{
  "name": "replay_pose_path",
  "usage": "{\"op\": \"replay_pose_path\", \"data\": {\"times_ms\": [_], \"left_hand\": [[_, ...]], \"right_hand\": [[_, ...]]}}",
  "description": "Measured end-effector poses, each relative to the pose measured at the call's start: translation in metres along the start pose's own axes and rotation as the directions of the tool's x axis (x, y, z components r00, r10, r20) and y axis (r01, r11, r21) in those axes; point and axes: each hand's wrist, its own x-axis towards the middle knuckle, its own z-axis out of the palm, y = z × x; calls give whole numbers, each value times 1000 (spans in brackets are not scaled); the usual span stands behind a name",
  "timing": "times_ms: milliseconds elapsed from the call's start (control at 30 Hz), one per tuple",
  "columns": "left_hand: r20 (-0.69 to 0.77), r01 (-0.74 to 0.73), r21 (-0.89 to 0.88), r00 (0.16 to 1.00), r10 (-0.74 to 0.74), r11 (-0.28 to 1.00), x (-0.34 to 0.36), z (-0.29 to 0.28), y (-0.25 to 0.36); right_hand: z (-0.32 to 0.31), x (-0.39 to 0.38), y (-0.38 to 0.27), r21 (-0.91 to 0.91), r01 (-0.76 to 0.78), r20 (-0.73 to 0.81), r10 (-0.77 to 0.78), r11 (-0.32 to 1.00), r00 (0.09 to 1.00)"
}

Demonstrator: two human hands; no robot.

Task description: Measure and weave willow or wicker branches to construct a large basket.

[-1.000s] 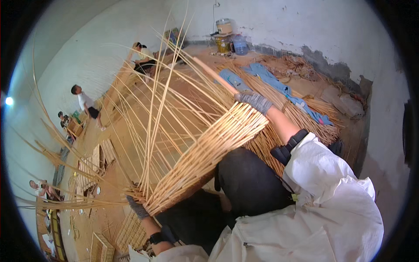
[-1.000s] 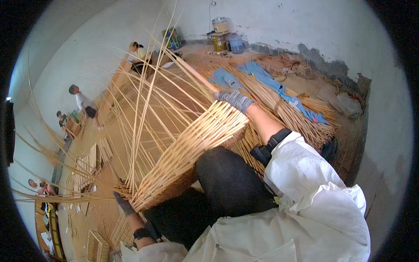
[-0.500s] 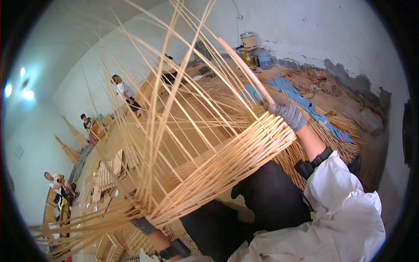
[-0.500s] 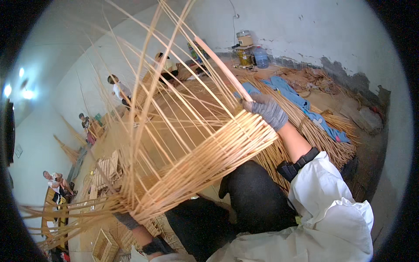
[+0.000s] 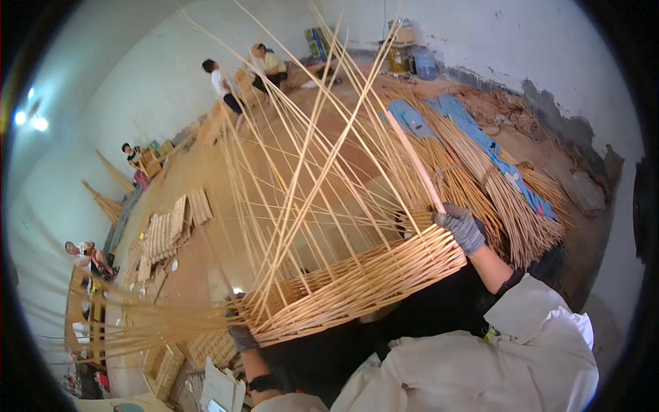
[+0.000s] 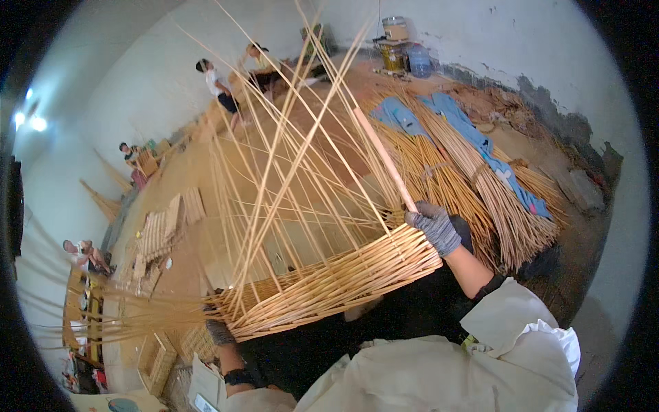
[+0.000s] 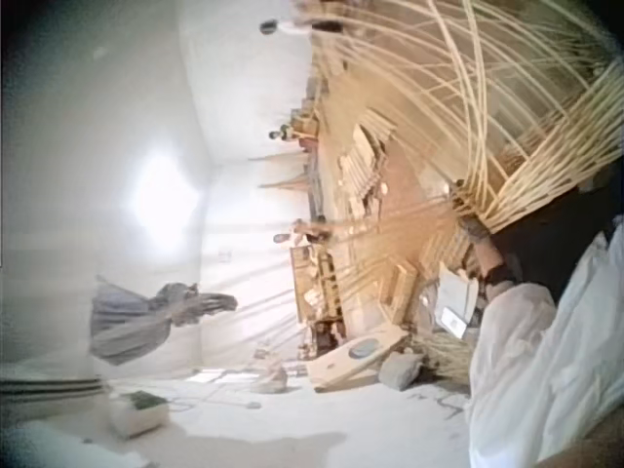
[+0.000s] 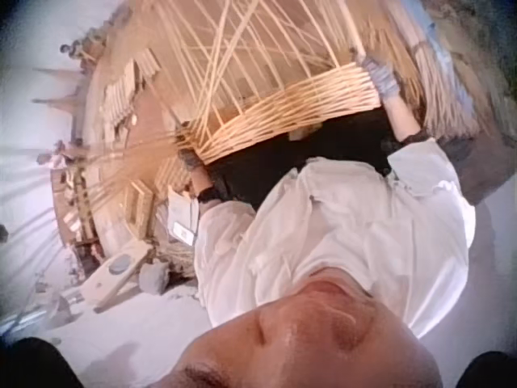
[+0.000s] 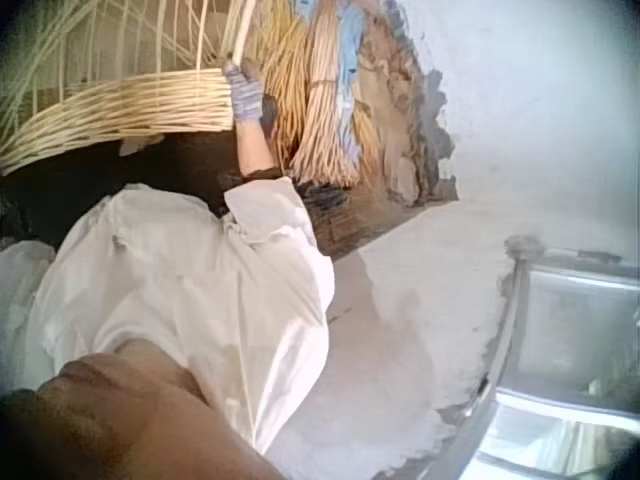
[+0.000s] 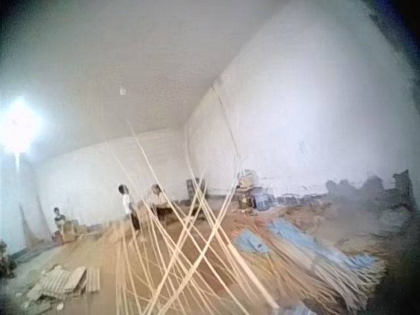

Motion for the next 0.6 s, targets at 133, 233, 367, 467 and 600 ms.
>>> {"op": "replay_pose_path", "data": {"times_ms": [133, 233, 367, 467, 600], "left_hand": [[-388, 220, -168, 882, -270, 961, -19, 29, -20], [-697, 395, 65, 675, -241, 917, -16, 104, 14], [-123, -316, 871, 601, 790, 377, -63, 210, 32], [521, -617, 775, 745, 416, 135, -28, 294, 24], [731, -695, 638, 682, -23, -330, 61, 324, -22]], "right_hand": [[-13, -5, 39, -69, -62, -56, 58, 996, 997], [-4, 22, -6, -260, -167, -7, 171, 951, 985], [19, 54, -36, -688, 325, -61, -499, 649, 865], [50, 73, -65, -856, 434, 268, -478, 280, 836], [70, 96, -55, -895, 396, 429, -151, -208, 891]]}}
